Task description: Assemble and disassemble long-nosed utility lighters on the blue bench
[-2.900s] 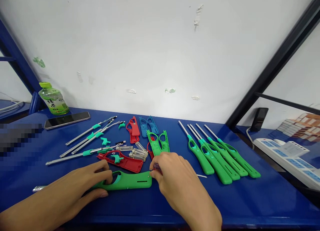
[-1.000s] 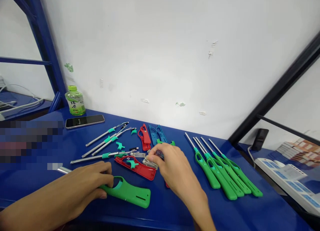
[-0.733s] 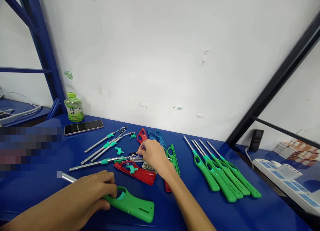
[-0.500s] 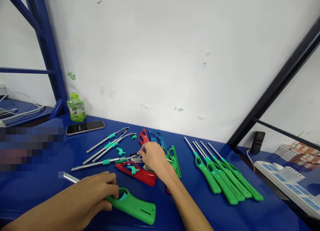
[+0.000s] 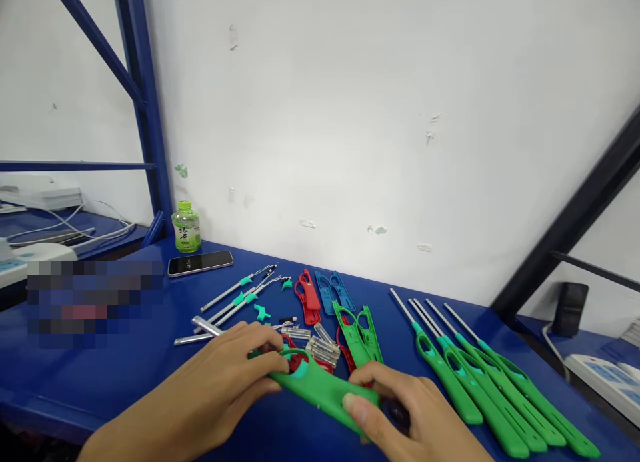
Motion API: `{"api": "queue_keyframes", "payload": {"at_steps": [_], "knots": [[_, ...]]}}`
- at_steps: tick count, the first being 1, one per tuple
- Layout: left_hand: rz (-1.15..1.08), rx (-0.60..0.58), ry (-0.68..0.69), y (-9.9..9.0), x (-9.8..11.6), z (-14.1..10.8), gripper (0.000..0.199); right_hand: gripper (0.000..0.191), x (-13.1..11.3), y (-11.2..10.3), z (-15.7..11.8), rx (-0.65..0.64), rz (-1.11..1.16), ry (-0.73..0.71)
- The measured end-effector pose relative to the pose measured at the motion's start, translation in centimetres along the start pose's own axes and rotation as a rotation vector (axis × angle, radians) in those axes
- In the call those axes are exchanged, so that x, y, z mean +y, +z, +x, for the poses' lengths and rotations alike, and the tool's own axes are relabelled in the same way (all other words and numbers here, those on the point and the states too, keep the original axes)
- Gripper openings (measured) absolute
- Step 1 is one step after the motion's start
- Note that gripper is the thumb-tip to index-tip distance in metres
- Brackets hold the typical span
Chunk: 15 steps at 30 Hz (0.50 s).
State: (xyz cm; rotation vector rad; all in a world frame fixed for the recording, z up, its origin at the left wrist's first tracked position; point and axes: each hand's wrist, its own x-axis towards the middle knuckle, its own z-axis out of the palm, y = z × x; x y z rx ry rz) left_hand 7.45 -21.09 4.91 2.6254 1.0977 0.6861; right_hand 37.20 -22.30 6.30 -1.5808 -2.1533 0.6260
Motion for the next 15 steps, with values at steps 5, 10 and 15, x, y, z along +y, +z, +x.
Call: {"api": "queue_keyframes", "payload": {"at_steps": [5,10,15], "knots": [[0.137,0.098,0.147,1.1,0.5,1.0,0.032,0.040,-1.0,-0.2,0.7,-0.120,0.129,0.074],[0.226,0.070,0.164,2.0,0.2,0.9,0.061,0.050,-1.5,-0.5,0.7,0.035,0.166,0.148],[0.270,0.016,0.131,2.9,0.1,0.9,0.040,0.047,-1.5,-0.7,0.9,0.130,0.130,0.198]]}}
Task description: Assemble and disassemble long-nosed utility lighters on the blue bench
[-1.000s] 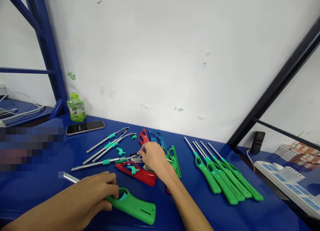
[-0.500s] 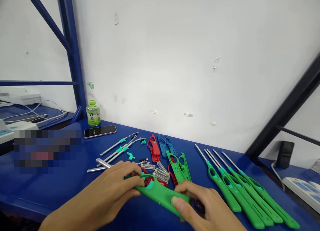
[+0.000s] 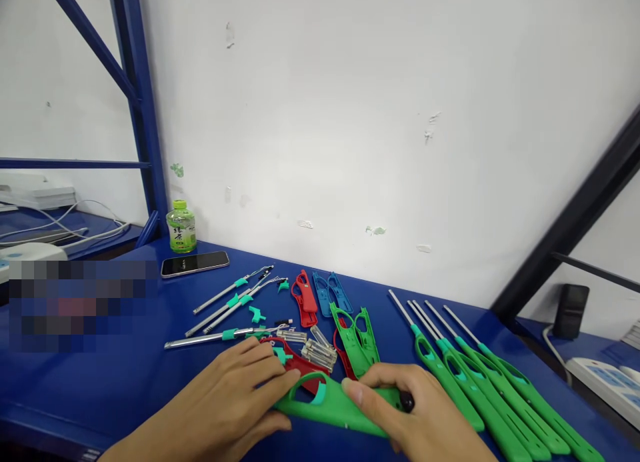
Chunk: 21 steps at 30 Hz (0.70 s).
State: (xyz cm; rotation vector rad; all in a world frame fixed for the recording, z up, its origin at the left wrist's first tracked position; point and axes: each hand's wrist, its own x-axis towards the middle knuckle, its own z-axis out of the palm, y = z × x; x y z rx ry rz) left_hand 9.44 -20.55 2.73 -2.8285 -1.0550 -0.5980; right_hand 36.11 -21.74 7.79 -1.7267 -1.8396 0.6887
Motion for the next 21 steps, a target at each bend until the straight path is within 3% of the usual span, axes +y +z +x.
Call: {"api": "queue_keyframes", "payload": {"at_steps": [3,7,13,17,21], "knots": [[0.036,0.010,-0.010,0.1,-0.1,0.2,0.034,0.048,0.4,-0.4,0.4,0.018,0.000,-0.017],[0.001,-0.007,-0.003,-0.1,-0.3,0.1,0.014,0.030,1.0,-1.1,0.8,0.048,0.034,-0.076],[-0.070,-0.090,-0.063,-0.2,0.0,-0.1,0.010,0.035,0.8,-1.5,1.1,-0.133,0.038,-0.037],[-0.041,-0.159,-0.046,0.1,1.1,-0.3,0.013,0.031,1.3,-2.0,0.9,-0.133,-0.008,-0.122],[-0.117,-0.198,-0.051,-0.1,1.8,-0.8,0.021,0.030,1.9,-2.7,0.3,-0.214,-0.005,-0.105]]}}
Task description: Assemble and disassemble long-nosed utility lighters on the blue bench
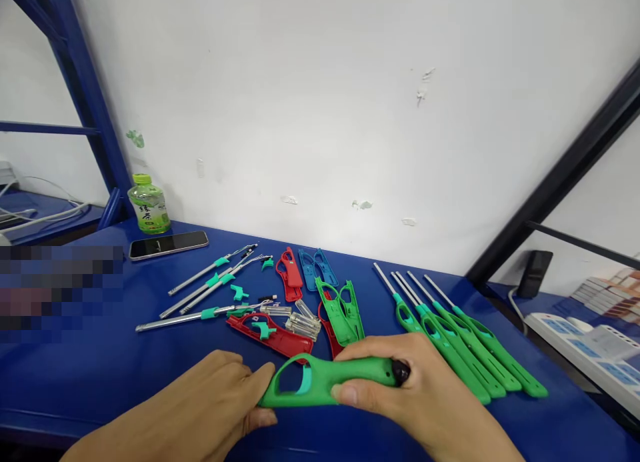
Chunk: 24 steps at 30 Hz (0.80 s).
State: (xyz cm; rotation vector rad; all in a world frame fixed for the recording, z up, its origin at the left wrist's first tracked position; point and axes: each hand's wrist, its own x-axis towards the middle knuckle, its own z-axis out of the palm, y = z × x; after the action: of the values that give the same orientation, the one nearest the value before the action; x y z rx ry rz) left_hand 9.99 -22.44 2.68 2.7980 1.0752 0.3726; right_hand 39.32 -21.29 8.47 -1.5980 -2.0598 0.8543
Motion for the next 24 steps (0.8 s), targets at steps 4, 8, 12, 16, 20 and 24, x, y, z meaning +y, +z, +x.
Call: {"api": "queue_keyframes", "payload": {"at_steps": [4,8,12,16,20,24], "knots": [[-0.154,-0.163,-0.069,-0.7,-0.3,-0.3,0.016,0.024,-0.2,0.1,-0.5,-0.035,0.004,-0.023],[-0.281,-0.242,-0.198,-1.3,-0.8,-0.5,0.020,0.013,-0.6,0.5,-0.9,0.082,-0.049,-0.165],[-0.379,-0.273,-0.245,-1.2,-1.5,-0.3,0.028,0.017,-0.2,0.8,-1.1,0.180,-0.140,-0.289],[-0.332,-0.150,-0.217,-0.9,-2.8,0.0,0.018,0.024,0.9,0.5,-0.8,0.200,-0.221,-0.276],[-0.304,-0.068,-0.199,-0.9,-4.6,-0.1,0.013,0.027,2.2,0.3,-0.5,0.261,-0.289,-0.245],[-0.276,-0.029,-0.246,-1.1,-5.5,-0.5,0.015,0.022,2.6,0.8,-0.6,0.237,-0.329,-0.217]]}}
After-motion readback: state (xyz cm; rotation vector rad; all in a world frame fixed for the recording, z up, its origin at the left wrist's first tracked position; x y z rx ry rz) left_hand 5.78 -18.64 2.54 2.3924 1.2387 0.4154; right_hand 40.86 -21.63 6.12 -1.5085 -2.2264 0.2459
